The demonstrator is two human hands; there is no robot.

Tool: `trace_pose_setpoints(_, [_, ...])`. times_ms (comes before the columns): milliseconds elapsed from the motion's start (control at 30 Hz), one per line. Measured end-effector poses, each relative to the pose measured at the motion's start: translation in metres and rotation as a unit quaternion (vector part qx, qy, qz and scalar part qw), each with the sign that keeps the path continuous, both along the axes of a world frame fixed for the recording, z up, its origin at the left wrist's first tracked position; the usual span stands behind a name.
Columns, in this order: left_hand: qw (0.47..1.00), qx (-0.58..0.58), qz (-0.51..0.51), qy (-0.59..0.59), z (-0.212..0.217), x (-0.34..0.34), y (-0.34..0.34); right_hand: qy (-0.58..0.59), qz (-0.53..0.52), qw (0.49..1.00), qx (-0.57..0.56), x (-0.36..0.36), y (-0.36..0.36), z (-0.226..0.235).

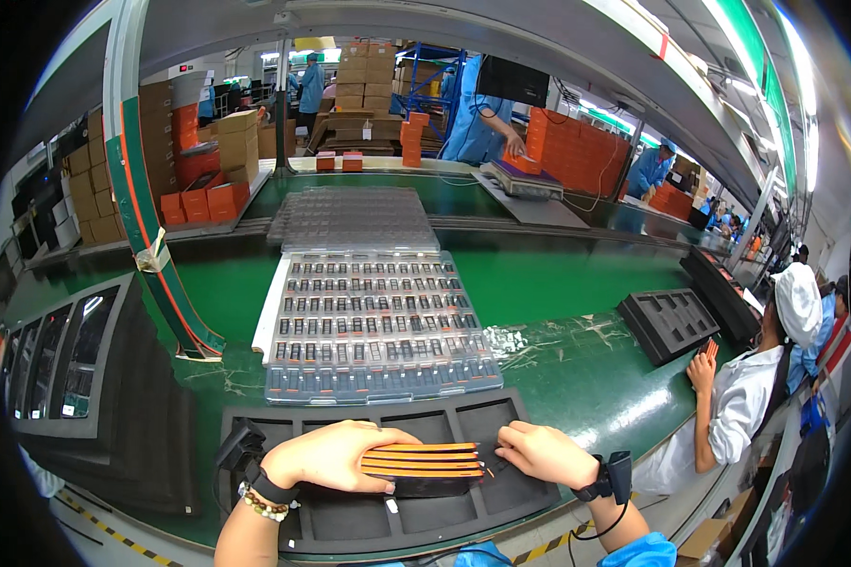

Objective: The recorder is picking up mobile phone screens/frames and inserting small internal components from a tray into the frame, then placing the assembled frame into a black plastic holder.

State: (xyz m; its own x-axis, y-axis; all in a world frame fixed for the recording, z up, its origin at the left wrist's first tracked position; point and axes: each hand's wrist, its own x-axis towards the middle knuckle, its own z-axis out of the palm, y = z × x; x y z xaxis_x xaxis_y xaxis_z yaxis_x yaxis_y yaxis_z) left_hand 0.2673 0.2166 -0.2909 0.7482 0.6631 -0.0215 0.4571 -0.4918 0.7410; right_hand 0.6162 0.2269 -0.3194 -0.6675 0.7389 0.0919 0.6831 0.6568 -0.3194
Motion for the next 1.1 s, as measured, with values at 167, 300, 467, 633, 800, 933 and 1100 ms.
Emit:
trace_pose_setpoints(167, [1.000,0.018,-0.005,-0.012,-0.003,-0.001,0.001,0.234,-0.027,0.969,-0.069,-0.013,-0.012,0.014])
trace_pose_setpoints(300, [1.000,0.001,-0.004,-0.001,0.004,0.001,0.001,0.485,-0.007,0.832,-0.269,-0.025,-0.019,-0.006])
trace_pose_setpoints(467, [1.000,0.008,-0.002,0.001,0.001,0.000,0.002,0.537,0.012,0.770,-0.345,-0.033,-0.018,-0.016])
trace_pose_setpoints(633, [1.000,0.001,0.004,-0.003,-0.001,0.001,0.000,0.500,-0.104,0.826,-0.237,-0.051,-0.030,-0.017])
trace_pose_setpoints(800, [1.000,0.013,0.001,0.007,0.001,0.001,0.000,0.364,-0.010,0.931,0.039,-0.051,-0.027,-0.018])
trace_pose_setpoints(933, [1.000,0.003,0.003,0.008,0.001,0.001,0.000,0.394,-0.013,0.919,0.020,-0.053,-0.027,-0.034])
trace_pose_setpoints(1100, [1.000,-0.004,0.005,0.014,0.001,0.000,0.000,0.478,-0.033,0.878,0.009,-0.058,-0.030,-0.040])
